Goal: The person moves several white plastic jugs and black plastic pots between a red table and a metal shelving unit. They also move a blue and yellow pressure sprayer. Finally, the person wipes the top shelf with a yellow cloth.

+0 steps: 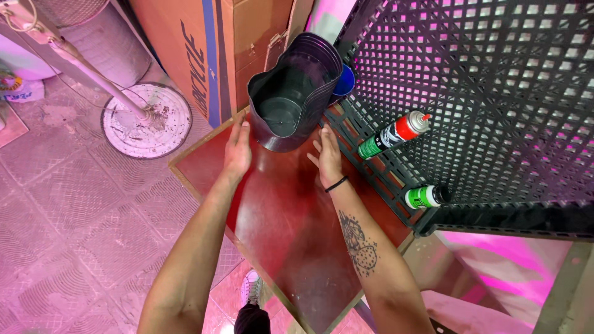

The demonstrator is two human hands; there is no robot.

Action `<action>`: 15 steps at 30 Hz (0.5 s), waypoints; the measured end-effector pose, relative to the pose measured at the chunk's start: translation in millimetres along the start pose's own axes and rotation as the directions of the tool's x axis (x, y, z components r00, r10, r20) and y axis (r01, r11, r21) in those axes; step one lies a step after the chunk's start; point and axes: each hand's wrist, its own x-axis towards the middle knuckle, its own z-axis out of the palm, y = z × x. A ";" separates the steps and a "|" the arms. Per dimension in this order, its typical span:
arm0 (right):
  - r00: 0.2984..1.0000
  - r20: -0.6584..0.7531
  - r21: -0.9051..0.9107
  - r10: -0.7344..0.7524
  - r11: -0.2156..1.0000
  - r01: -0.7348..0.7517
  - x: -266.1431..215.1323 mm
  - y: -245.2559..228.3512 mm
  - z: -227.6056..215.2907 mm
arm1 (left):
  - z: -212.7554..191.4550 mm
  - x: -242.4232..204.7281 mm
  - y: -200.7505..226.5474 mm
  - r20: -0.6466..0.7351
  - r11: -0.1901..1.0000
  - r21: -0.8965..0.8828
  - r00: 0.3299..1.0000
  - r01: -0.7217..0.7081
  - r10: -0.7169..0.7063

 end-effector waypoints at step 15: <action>0.998 0.050 0.016 -0.028 1.000 0.027 -18.0 5.2 15.5 | -2.1 -11.1 2.8 0.053 0.995 -0.094 0.998 0.030 -0.026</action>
